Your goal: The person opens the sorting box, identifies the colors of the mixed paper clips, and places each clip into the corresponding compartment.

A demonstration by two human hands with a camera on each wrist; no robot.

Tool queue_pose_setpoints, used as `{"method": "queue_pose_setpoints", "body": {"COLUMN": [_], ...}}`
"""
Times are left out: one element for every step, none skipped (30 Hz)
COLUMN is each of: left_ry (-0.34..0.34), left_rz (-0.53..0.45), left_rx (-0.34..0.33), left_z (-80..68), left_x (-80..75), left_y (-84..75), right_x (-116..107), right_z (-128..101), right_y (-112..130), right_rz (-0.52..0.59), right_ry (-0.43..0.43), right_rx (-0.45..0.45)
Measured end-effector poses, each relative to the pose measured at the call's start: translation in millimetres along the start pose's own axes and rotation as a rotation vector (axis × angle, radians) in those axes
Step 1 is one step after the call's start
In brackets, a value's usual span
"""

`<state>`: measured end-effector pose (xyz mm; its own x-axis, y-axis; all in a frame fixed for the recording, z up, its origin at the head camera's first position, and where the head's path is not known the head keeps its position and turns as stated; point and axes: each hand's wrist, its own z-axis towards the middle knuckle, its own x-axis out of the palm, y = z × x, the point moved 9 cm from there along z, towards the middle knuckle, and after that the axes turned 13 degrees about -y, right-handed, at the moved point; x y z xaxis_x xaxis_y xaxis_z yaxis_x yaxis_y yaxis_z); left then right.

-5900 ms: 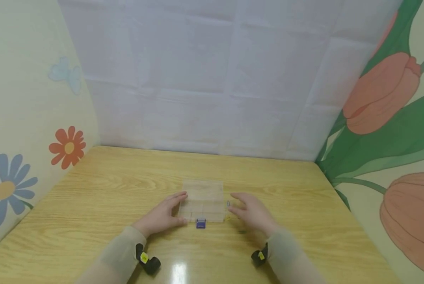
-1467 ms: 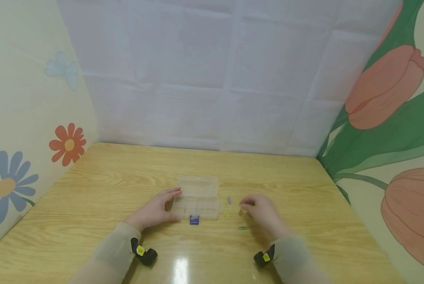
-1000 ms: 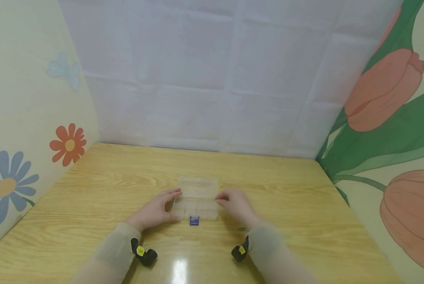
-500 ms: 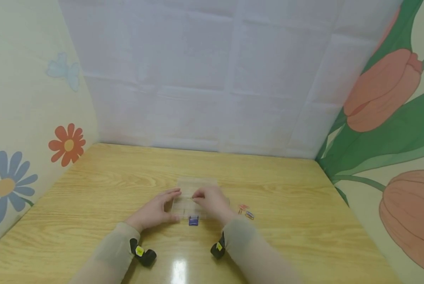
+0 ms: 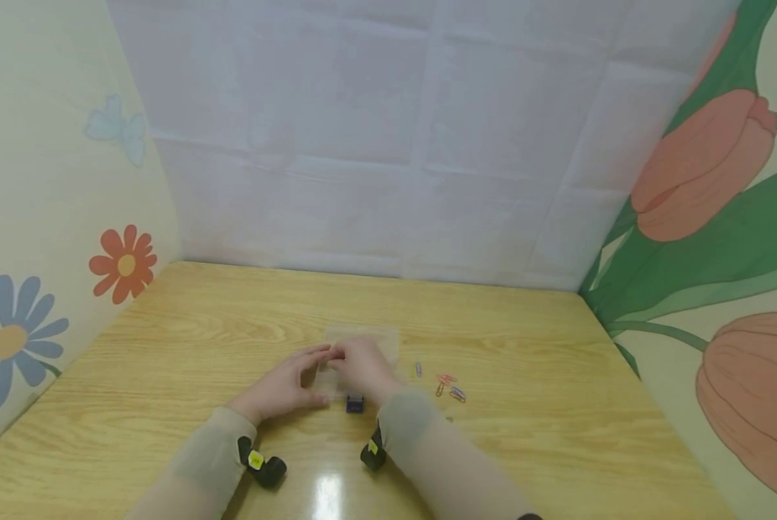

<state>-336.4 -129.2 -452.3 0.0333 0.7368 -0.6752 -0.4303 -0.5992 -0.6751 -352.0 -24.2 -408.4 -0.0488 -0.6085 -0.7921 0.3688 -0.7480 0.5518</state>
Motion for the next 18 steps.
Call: {"method": "queue_pose_setpoints", "body": {"left_ry": [-0.001, -0.002, -0.003, -0.004, -0.003, -0.003, -0.003, -0.003, -0.003, -0.002, -0.002, -0.002, -0.002, -0.002, -0.002, -0.002, -0.002, -0.002], "left_rz": [0.000, 0.000, 0.001, -0.001, -0.003, -0.006, -0.010, -0.013, -0.014, -0.014, -0.015, -0.015, -0.014, -0.011, -0.006, -0.004, -0.004, 0.000], "left_rx": [0.002, 0.002, 0.002, 0.002, 0.001, 0.000, 0.001, 0.001, 0.005, 0.008, 0.011, 0.014, 0.017, 0.019, 0.021, 0.019, 0.016, 0.015], "left_z": [0.0, 0.0, -0.1, 0.0, 0.0, -0.1, -0.1, 0.0, 0.1, 0.1, 0.1, 0.3, 0.3, 0.3, 0.3, 0.2, 0.1, 0.0], "left_x": [-0.1, -0.2, -0.4, -0.4, -0.2, -0.3, -0.3, -0.4, -0.4, -0.4, -0.4, -0.4, -0.4, -0.5, -0.4, -0.4, -0.4, -0.5], "left_y": [-0.2, -0.2, -0.2, -0.3, -0.7, -0.8, -1.1, -1.2, -1.5, -1.8, -1.9, -2.0, -2.2, -2.3, -2.3, -2.1, -1.9, -1.5], "right_x": [1.3, 2.3, 3.7, 4.5, 5.3, 6.3, 7.4, 8.5, 9.7, 10.3, 11.3, 11.8, 12.2, 12.6, 12.9, 13.3, 13.8, 13.8], "right_z": [0.6, 1.2, 1.8, 1.8, 1.7, 1.5, 1.5, 1.4, 1.3, 1.0, 1.0, 1.0, 1.1, 1.0, 1.1, 1.2, 1.4, 1.4], "right_y": [1.0, 1.8, 2.3, 2.9, 3.2, 3.4, 3.2, 2.9, 2.7, 2.7, 2.5, 2.6, 2.6, 2.9, 3.0, 3.1, 3.3, 3.6], "right_rz": [-0.010, -0.016, -0.022, -0.029, -0.037, -0.039, -0.047, -0.054, -0.062, -0.070, -0.082, -0.095, -0.108, -0.115, -0.121, -0.126, -0.131, -0.131], "right_ry": [-0.002, -0.002, -0.001, -0.003, -0.003, -0.002, -0.002, -0.002, -0.003, -0.003, -0.004, -0.007, -0.010, -0.012, -0.013, -0.014, -0.015, -0.017], "right_rx": [-0.004, -0.003, -0.004, -0.010, -0.014, -0.016, -0.016, -0.016, -0.017, -0.016, -0.017, -0.020, -0.024, -0.027, -0.030, -0.032, -0.036, -0.039]}}
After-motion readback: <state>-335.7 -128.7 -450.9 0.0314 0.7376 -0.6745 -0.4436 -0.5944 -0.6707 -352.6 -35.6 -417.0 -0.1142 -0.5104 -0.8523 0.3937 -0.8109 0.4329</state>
